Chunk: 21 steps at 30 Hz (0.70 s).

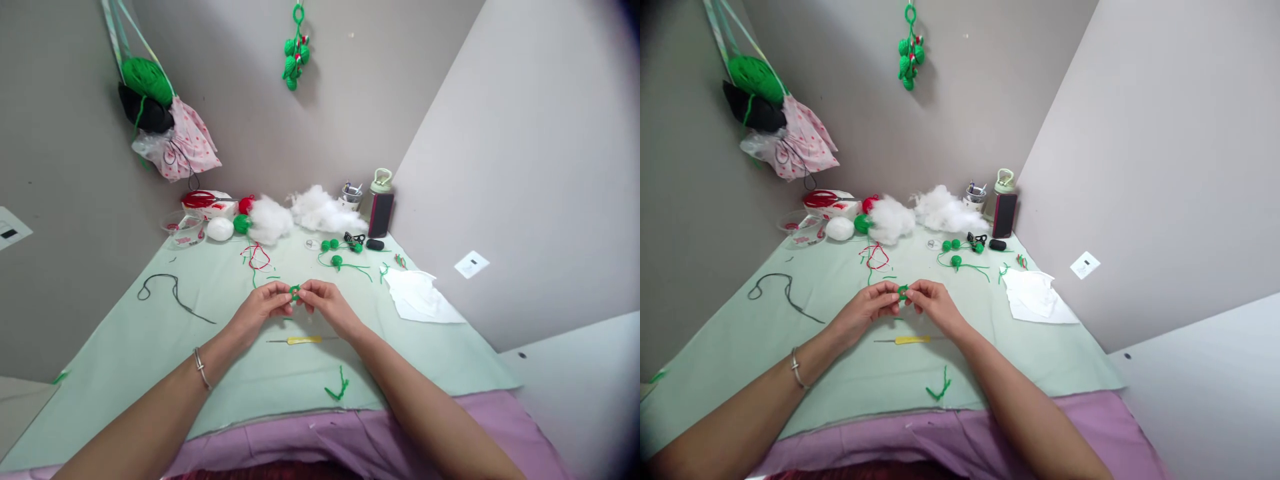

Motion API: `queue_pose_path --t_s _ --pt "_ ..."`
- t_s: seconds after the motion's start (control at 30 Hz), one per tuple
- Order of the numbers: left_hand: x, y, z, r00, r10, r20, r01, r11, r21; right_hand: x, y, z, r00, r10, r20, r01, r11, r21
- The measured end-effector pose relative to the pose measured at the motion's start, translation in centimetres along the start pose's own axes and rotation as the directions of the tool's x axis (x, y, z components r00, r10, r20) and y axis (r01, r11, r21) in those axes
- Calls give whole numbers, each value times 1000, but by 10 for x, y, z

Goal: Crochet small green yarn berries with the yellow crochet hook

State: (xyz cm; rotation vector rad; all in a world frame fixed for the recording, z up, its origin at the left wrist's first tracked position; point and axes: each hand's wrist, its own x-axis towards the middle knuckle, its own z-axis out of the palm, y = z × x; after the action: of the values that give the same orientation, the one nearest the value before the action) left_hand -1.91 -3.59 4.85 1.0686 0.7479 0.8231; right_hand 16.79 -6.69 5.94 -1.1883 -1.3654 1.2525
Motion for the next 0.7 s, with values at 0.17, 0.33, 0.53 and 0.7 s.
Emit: queue_pose_path --t_s 0.17,0.33,0.53,0.7 --pt "-2 1 2 1000 -17 21 17 999 35 1 0 -1 1000 -2 -14 3 999 52" --pt "-3 0 2 999 -19 28 18 999 47 1 1 -1 998 50 26 -52 993 105" --pt "-2 -1 2 1000 -7 22 6 999 45 1 1 -2 998 60 13 -61 990 126" --pt "-2 -1 2 1000 -7 25 6 999 38 2 1 -3 998 70 -1 -69 988 137"
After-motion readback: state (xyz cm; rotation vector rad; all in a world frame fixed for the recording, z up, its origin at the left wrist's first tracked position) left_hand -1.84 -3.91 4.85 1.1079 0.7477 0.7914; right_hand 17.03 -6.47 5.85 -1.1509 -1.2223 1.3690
